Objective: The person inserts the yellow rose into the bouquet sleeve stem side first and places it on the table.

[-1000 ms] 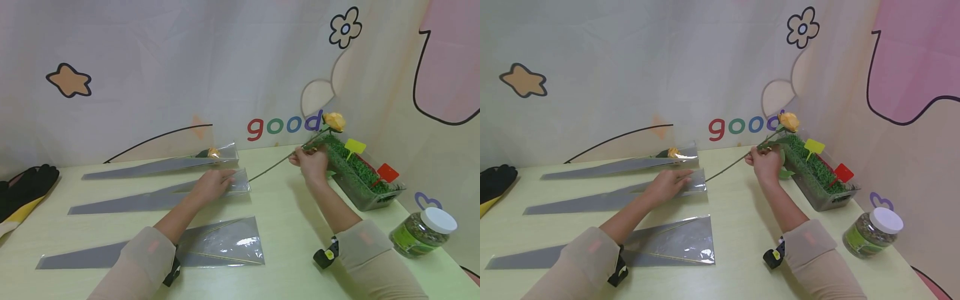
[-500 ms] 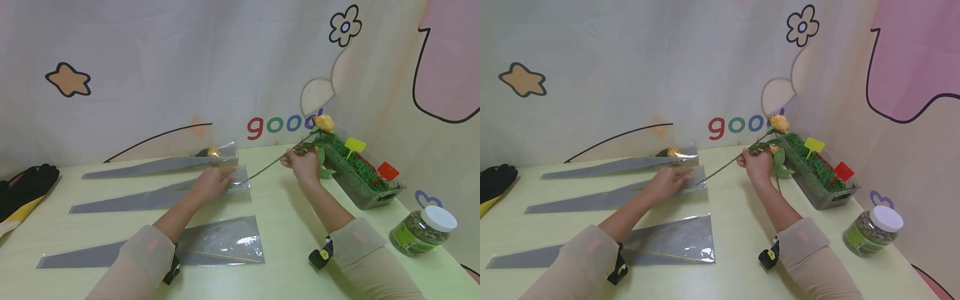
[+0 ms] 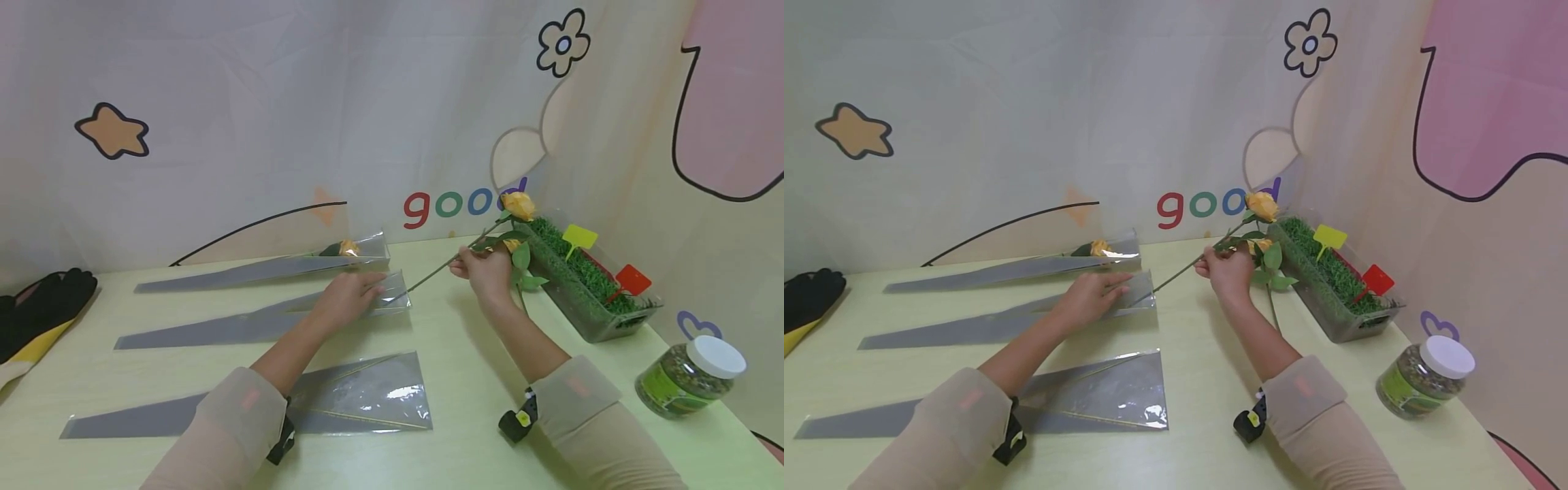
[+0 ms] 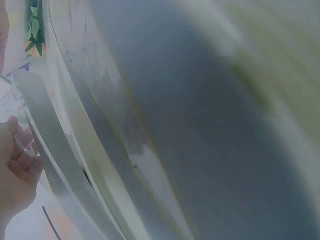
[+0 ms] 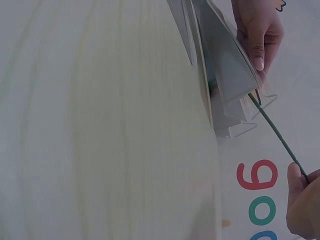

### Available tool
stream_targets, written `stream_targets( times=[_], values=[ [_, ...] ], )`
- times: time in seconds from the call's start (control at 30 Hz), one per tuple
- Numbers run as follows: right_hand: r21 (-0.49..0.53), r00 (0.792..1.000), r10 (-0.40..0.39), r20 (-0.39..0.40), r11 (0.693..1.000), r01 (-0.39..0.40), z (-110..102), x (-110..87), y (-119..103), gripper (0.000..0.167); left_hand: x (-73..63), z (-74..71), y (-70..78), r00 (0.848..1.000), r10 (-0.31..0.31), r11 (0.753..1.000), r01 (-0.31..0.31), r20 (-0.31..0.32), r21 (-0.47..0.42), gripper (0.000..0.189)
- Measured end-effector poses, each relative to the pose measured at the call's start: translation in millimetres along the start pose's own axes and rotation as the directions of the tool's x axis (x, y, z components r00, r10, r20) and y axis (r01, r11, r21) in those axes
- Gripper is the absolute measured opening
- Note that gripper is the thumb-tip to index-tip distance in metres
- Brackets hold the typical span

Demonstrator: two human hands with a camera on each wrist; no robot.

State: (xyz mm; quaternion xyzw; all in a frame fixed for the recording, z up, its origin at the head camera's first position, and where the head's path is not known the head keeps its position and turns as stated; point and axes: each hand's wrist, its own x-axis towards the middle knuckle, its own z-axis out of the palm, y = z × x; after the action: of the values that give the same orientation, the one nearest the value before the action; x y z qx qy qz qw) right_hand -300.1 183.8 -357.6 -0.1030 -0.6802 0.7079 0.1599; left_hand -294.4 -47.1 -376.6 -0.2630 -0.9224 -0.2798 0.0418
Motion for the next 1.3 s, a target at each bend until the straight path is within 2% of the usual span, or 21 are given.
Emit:
stream_targets(
  times=[0.23,0.67,0.9,1.3],
  values=[
    [0.008,1.0,0.01,0.025,1.0,-0.01,3,-2.3,3,0.021,1.5,0.8,-2.0,1.0,0.002,1.0,-0.002,0.008,-0.002,0.034],
    [0.002,1.0,0.004,0.02,1.0,-0.004,12,-7.6,5,0.02,0.4,-0.7,1.0,1.0,0.009,1.0,-0.009,-0.004,0.003,0.034],
    [-0.006,0.998,0.001,0.062,1.0,0.0,17,-10.7,6,0.021,1.2,0.2,1.8,1.0,0.01,1.0,-0.01,-0.004,-0.018,0.034],
    [-0.072,0.993,0.071,0.094,0.995,-0.065,26,-15.3,7,0.027,2.1,0.3,1.6,1.0,0.008,1.0,-0.008,0.002,-0.016,0.034]
  ],
)
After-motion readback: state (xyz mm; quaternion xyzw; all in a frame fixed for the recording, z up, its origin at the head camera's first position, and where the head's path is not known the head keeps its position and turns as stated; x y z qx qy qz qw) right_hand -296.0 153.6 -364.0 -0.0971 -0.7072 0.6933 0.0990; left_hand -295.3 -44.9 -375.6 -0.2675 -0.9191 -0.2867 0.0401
